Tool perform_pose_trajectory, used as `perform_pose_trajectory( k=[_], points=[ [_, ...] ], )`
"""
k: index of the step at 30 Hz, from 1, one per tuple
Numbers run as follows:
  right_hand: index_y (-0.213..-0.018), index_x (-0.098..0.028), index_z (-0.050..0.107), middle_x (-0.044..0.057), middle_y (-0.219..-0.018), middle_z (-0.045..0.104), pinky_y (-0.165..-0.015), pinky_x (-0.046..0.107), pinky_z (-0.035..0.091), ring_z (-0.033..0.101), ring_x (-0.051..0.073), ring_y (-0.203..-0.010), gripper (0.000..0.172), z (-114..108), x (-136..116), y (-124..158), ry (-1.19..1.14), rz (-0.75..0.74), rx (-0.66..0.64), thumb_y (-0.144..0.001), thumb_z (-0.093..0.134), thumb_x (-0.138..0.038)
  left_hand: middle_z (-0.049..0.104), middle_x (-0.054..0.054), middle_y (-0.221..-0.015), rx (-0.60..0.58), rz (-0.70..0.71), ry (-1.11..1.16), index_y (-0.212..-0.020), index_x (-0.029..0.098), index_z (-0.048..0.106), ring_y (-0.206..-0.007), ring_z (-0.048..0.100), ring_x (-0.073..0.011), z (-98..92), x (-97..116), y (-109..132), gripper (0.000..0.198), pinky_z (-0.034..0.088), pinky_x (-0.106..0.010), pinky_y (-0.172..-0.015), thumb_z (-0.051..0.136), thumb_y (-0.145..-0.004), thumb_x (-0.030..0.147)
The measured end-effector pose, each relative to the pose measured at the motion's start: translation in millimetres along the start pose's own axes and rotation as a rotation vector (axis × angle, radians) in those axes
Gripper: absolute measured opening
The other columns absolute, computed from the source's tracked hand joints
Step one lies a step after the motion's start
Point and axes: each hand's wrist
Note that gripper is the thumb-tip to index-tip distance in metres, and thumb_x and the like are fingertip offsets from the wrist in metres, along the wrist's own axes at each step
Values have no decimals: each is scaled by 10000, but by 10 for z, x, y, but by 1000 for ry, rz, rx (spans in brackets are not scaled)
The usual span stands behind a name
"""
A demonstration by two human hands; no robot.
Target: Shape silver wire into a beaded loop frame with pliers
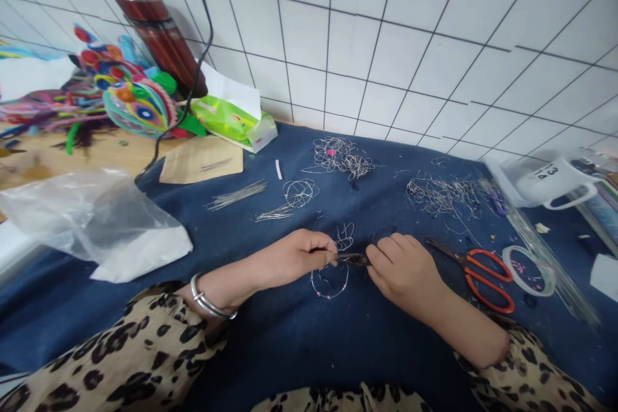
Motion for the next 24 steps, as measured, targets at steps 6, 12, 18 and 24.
perform_pose_trajectory(
  k=[6, 12, 18, 24],
  points=[
    [-886, -151, 604, 47, -687, 496, -642, 321, 305, 410, 169, -693, 178, -5, -9, -9, 37, -3, -12, -836, 441, -204, 574, 0, -736, 23, -4, -49, -797, 149, 605, -653, 473, -118, 7, -30, -9, 196, 377, -219, -619, 432, -809, 240],
    [-923, -141, 600, 50, -697, 496, -654, 329, 309, 409, 175, -701, 193, 39, -15, -20, 64, -10, -45, -841, 441, -213, 578, 4, -737, 39, -9, -52, -790, 153, 609, -646, 469, -117, 14, -57, -15, 200, 368, -216, -608, 427, -801, 234],
    [-934, -131, 601, 54, -693, 495, -659, 324, 316, 415, 176, -705, 198, 91, -13, -5, 50, -19, -16, -838, 446, -210, 511, 23, -636, 52, -44, -20, -763, 147, 605, -562, 413, -100, 32, -40, -15, 201, 319, -199, -521, 439, -793, 257],
    [-959, -133, 594, 54, -707, 506, -650, 318, 322, 425, 176, -703, 205, 119, -1, -2, 43, -16, -29, -839, 444, -204, 476, 38, -592, 60, -60, 34, -737, 156, 599, -524, 364, -91, 47, -32, -12, 176, 296, -199, -500, 451, -780, 240]
  ],
)
Point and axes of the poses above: each hand's wrist, its own y-axis away from the middle knuckle, its own z-axis out of the palm, x = y × z
